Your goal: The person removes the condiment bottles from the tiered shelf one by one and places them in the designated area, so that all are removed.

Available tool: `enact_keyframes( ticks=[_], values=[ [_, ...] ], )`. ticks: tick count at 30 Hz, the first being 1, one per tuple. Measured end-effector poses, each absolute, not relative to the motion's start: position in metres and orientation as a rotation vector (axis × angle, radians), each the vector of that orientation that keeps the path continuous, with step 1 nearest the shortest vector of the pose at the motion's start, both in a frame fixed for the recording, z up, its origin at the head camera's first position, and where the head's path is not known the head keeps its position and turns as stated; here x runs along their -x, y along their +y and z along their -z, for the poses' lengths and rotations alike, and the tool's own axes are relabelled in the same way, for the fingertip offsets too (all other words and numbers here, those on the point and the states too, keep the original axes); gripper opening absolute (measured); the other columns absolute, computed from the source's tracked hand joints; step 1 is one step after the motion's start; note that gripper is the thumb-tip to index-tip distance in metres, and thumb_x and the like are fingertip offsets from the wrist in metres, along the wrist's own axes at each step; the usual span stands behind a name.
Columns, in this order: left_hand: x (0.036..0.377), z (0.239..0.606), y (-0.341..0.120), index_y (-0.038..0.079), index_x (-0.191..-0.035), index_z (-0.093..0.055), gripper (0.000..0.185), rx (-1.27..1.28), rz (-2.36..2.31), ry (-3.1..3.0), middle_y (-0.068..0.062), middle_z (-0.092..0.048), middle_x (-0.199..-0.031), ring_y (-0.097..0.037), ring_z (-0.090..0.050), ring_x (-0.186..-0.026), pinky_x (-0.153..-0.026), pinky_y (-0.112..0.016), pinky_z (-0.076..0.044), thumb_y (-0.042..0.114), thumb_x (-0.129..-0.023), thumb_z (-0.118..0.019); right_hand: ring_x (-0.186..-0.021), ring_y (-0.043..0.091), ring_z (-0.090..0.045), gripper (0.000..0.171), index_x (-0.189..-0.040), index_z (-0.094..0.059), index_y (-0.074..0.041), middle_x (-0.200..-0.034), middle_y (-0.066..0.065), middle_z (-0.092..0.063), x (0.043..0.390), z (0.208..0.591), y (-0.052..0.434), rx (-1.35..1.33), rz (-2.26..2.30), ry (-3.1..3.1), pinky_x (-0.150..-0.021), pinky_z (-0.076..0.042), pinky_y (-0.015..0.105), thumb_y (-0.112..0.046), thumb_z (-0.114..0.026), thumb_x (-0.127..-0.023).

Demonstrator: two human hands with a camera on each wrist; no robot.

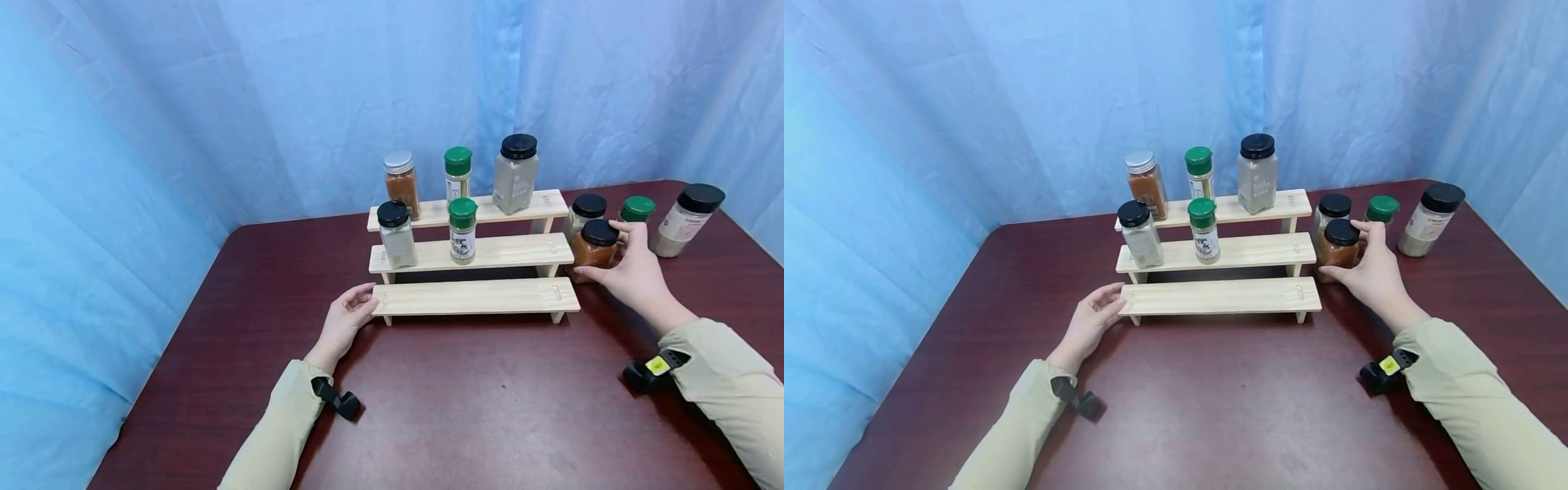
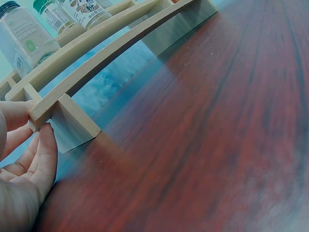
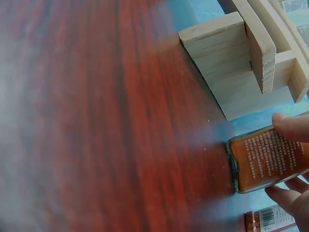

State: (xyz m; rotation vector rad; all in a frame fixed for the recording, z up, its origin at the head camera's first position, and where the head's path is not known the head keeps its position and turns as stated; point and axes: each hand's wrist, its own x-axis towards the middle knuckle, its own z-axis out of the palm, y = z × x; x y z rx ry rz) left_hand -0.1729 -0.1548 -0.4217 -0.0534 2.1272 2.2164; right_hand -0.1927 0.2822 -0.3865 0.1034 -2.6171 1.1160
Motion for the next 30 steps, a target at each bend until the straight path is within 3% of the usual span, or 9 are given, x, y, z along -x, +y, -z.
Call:
enact_keyframes(
  ticks=[12, 16, 18, 24, 25, 28, 30],
  values=[
    [0.171, 0.421, -0.155, -0.006, -0.131, -0.05, 0.043, 0.064, -2.214, 2.131, 0.0, -0.056, -0.091, -0.001, -0.056, -0.074, -0.066, -0.015, -0.05, 0.001, -0.09, -0.061, -0.113, 0.048, -0.044, 0.078, -0.137, -0.023, 0.005, -0.128, 0.034, -0.04, 0.19, 0.372, 0.287, -0.108, -1.13, -2.651, -0.091, -0.037, 0.061, -0.013, -0.074, -0.081],
    [0.171, 0.419, -0.154, -0.005, -0.131, -0.05, 0.043, 0.065, -2.225, 2.115, -0.001, -0.057, -0.092, -0.001, -0.056, -0.074, -0.065, -0.015, -0.05, -0.001, -0.09, -0.06, -0.118, 0.047, -0.04, 0.075, -0.137, -0.027, 0.006, -0.13, 0.032, -0.038, 0.188, 0.364, 0.289, -0.144, -1.13, -2.639, -0.093, -0.036, 0.062, -0.011, -0.074, -0.081],
    [0.171, 0.419, -0.154, -0.005, -0.131, -0.05, 0.043, 0.058, -2.226, 2.114, -0.002, -0.057, -0.093, -0.001, -0.056, -0.073, -0.065, -0.015, -0.05, -0.001, -0.089, -0.06, -0.118, 0.046, -0.04, 0.075, -0.137, -0.029, 0.005, -0.131, 0.031, -0.039, 0.187, 0.36, 0.291, -0.153, -1.102, -2.624, -0.096, -0.039, 0.055, -0.012, -0.075, -0.08],
    [0.171, 0.42, -0.154, -0.005, -0.131, -0.05, 0.044, 0.057, -2.22, 2.119, 0.0, -0.056, -0.091, -0.001, -0.056, -0.075, -0.066, -0.014, -0.05, 0.002, -0.089, -0.062, -0.118, 0.044, -0.04, 0.071, -0.135, -0.034, 0.004, -0.129, 0.03, -0.042, 0.182, 0.346, 0.29, -0.184, -1.049, -2.568, -0.103, -0.036, 0.05, -0.009, -0.076, -0.079],
    [0.171, 0.42, -0.154, -0.005, -0.131, -0.05, 0.044, 0.061, -2.222, 2.116, 0.0, -0.055, -0.091, -0.001, -0.056, -0.075, -0.066, -0.014, -0.05, 0.002, -0.089, -0.062, -0.118, 0.044, -0.04, 0.07, -0.134, -0.035, 0.004, -0.129, 0.03, -0.042, 0.18, 0.344, 0.29, -0.194, -1.05, -2.556, -0.103, -0.034, 0.053, -0.008, -0.075, -0.079],
    [0.171, 0.42, -0.154, -0.005, -0.132, -0.05, 0.043, 0.06, -2.22, 2.117, 0.0, -0.055, -0.09, -0.001, -0.057, -0.075, -0.066, -0.014, -0.05, 0.001, -0.09, -0.06, -0.116, 0.041, -0.042, 0.066, -0.132, -0.038, 0.003, -0.126, 0.026, -0.044, 0.176, 0.337, 0.286, -0.215, -1.033, -2.52, -0.107, -0.036, 0.028, -0.006, -0.076, -0.078],
    [0.172, 0.42, -0.154, -0.005, -0.132, -0.05, 0.044, 0.058, -2.221, 2.117, 0.001, -0.055, -0.091, -0.001, -0.057, -0.075, -0.066, -0.014, -0.05, 0.001, -0.09, -0.061, -0.115, 0.037, -0.043, 0.065, -0.131, -0.04, 0.002, -0.125, 0.023, -0.045, 0.173, 0.334, 0.282, -0.224, -1.021, -2.501, -0.101, -0.034, 0.009, -0.007, -0.076, -0.078]
  ],
)
